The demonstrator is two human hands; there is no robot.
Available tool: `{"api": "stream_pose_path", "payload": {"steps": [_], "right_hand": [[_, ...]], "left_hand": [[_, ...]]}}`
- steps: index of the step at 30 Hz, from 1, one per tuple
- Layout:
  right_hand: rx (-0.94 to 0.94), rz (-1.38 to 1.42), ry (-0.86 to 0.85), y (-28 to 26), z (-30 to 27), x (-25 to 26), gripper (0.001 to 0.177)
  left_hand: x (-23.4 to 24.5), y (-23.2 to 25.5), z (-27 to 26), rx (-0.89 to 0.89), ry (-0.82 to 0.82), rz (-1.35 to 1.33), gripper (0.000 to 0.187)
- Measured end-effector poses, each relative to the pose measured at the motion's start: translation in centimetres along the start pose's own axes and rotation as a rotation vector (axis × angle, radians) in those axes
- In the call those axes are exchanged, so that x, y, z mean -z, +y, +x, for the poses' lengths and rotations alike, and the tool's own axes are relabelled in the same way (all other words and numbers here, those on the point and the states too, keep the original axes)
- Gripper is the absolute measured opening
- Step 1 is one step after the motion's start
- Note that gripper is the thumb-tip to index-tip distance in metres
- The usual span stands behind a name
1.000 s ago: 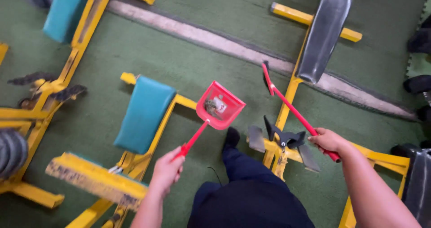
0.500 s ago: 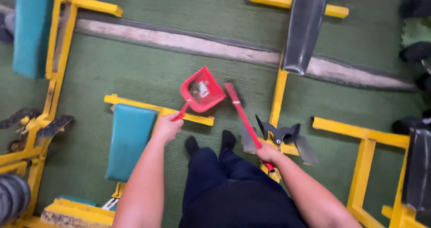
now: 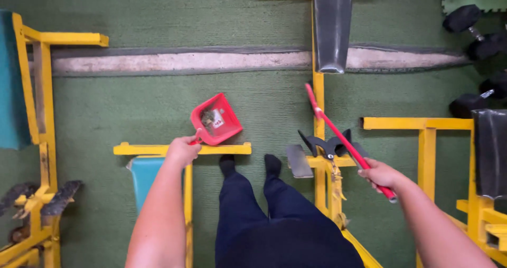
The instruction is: Sweeping the gym floor around exercise equipment using a broom and dustpan.
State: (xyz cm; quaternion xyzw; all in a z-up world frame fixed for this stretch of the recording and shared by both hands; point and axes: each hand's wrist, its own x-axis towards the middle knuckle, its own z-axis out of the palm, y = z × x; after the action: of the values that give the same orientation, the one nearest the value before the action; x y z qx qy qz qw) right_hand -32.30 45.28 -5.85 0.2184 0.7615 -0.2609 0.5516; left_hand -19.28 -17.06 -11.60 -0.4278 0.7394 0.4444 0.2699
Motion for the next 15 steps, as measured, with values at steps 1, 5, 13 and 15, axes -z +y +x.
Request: {"api": "stream_pose_path", "payload": {"steps": [1,5,13,15], "right_hand": [[-0.003,0.006,-0.002,-0.5,2.2,-2.1,0.071],[0.203,-0.075,-0.019,-3.4,7.1,-16.4,0.052],[0.229,0.106,-0.237,-11.3,-3.0,-25.2,0.067],[0.088,0.222,-0.225,-9.0,-4.2,-22.1,0.074]], "left_hand": [[0.2,-0.5,1.0,0.0,-0.002,0.006,0.051],[1.4,-1.0,2.1,-0.074,-0.043,0.002,0.052],[6.5,-2.2,4.9,-0.015,-0.134,-0.016,0.053],[7.1,-2.5,6.0,-0.081,-0.103,-0.015,0.05]]}}
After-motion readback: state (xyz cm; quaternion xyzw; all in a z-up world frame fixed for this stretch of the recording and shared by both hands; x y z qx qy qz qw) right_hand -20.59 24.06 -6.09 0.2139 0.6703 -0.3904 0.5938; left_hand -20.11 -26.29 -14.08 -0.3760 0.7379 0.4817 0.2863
